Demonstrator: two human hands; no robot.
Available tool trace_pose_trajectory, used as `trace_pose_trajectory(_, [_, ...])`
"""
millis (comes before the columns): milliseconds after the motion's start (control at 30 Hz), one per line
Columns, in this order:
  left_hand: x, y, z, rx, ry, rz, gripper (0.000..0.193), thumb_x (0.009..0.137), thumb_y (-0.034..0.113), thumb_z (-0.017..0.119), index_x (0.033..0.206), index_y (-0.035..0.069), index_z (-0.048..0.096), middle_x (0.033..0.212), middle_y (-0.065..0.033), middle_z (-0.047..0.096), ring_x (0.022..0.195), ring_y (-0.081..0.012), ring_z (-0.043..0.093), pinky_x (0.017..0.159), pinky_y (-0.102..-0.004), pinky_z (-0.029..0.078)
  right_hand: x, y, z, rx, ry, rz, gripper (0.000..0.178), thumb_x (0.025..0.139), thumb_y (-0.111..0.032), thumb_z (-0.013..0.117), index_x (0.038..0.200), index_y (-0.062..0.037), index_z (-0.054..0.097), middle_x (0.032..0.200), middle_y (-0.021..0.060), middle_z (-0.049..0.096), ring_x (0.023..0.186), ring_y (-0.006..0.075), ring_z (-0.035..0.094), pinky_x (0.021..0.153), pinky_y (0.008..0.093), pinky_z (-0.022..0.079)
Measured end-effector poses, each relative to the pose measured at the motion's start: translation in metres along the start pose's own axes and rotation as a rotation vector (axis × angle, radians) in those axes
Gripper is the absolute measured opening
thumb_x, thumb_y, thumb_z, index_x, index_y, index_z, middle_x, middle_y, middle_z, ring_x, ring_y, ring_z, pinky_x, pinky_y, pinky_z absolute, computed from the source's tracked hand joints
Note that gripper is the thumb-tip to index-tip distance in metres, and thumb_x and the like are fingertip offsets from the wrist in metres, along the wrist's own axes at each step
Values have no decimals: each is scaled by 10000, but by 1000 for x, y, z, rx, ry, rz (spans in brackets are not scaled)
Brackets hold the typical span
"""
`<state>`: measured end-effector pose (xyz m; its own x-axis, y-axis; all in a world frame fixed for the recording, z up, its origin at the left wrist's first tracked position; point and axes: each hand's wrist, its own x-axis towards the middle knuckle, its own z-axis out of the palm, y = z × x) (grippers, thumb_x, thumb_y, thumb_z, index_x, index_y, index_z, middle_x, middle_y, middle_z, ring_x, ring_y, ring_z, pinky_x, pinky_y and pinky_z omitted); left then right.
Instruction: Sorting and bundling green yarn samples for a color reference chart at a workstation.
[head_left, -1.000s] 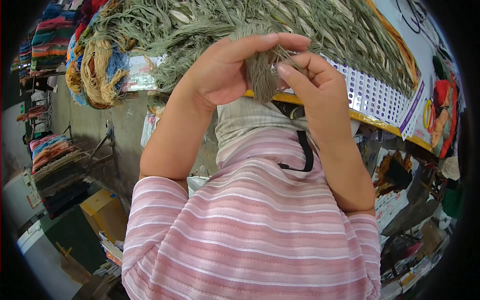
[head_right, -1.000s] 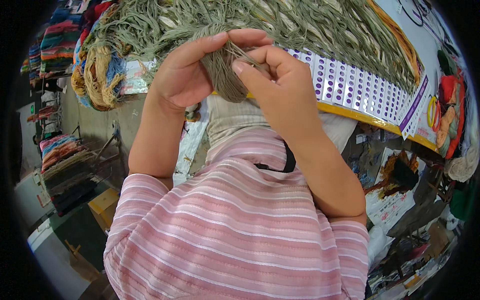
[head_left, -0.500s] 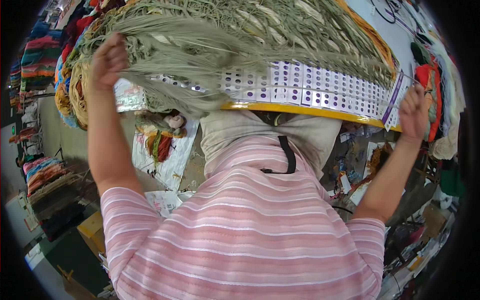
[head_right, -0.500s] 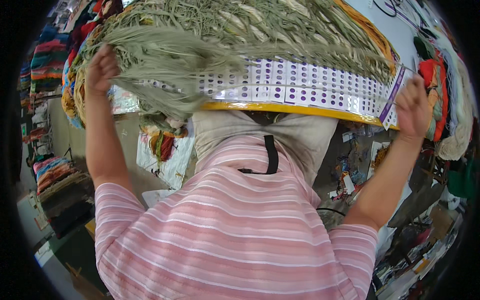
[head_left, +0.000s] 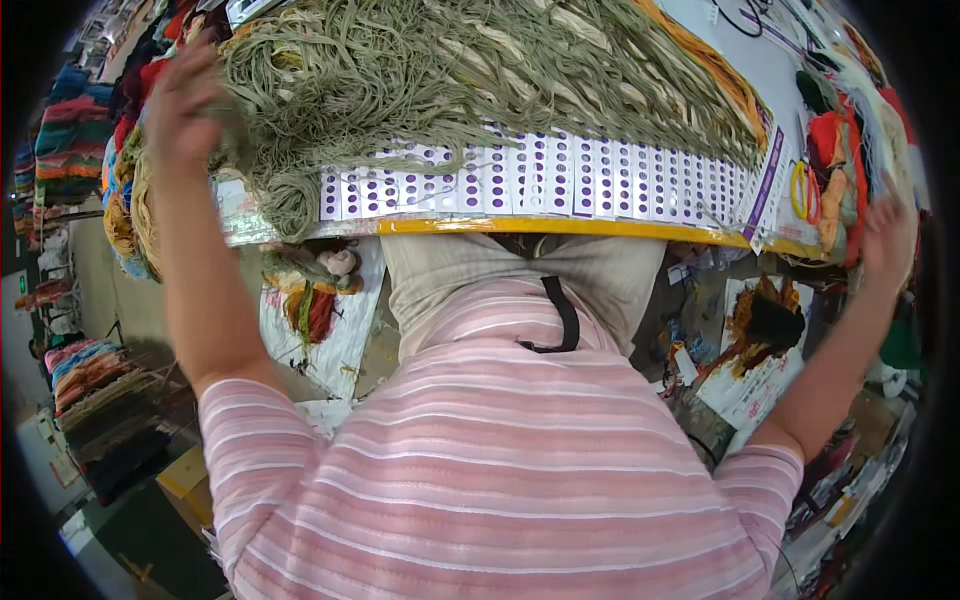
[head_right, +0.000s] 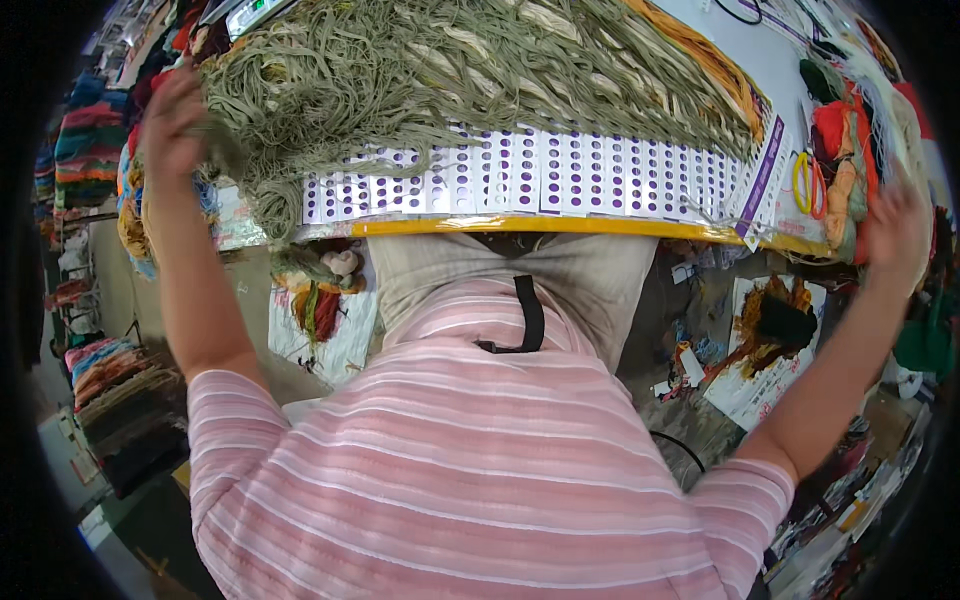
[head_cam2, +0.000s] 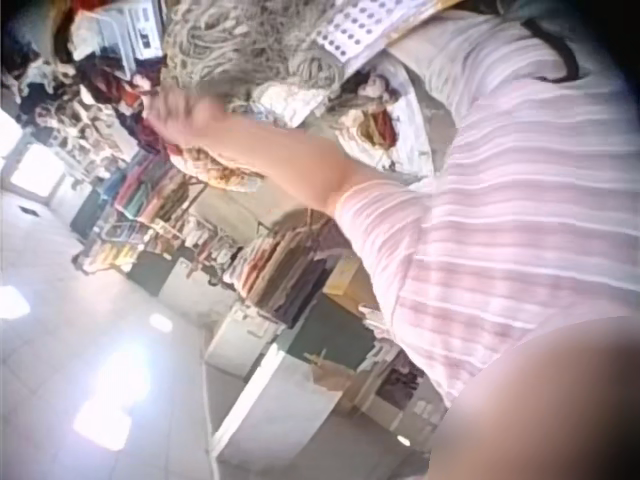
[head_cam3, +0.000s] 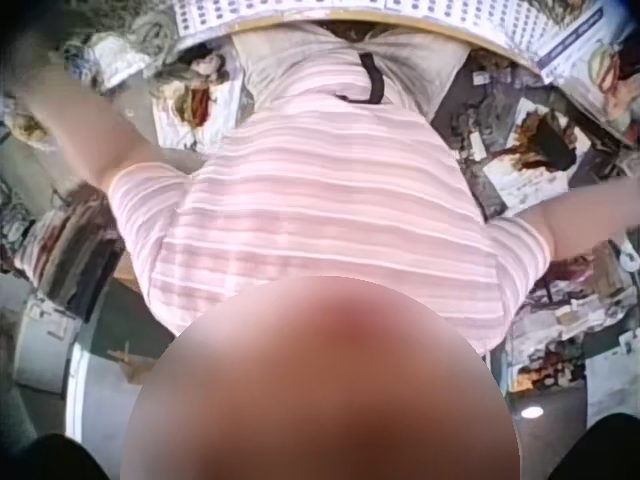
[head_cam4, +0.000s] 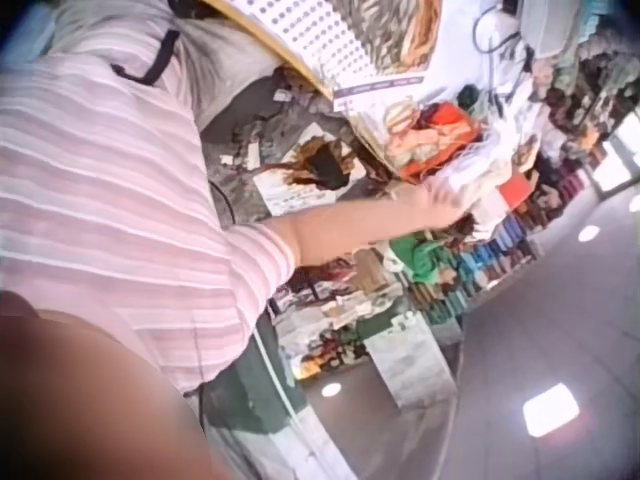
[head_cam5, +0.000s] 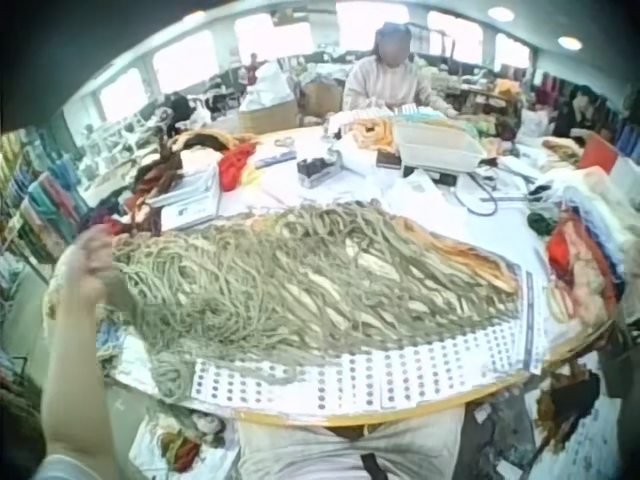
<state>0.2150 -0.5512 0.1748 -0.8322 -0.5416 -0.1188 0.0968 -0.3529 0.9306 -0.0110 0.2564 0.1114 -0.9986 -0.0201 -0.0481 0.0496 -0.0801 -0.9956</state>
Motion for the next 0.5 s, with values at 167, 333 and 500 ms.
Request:
trace_pose_trajectory(167, [-67, -176, 104, 208, -491, -518, 264, 841, 133, 646, 1065, -6, 640, 961, -28, 655, 505, -38, 420, 504, -199, 463, -112, 79, 328, -391, -291, 73, 325, 923, -283, 499, 1066, -54, 682, 796, -29, 567, 607, 29, 424, 523, 162, 342])
trace_pose_trajectory(333, [-87, -230, 120, 435, -465, -579, 369, 855, 125, 604, 1180, -48, 576, 1030, -73, 654, 550, -75, 467, 569, -270, 497, -127, 171, 394, -619, -341, -29, 214, 801, -233, 649, 902, -56, 713, 774, 96, 689, 648, 185, 642, 636, 300, 497])
trace_pose_trajectory(500, [-92, -231, 148, 653, -414, -361, 220, 828, 168, 597, 901, -27, 665, 522, -19, 510, 445, -85, 453, 424, -242, 332, -137, 174, 399, -648, -232, -71, 153, 765, -218, 671, 815, -76, 698, 774, 64, 662, 705, 232, 644, 643, 330, 493])
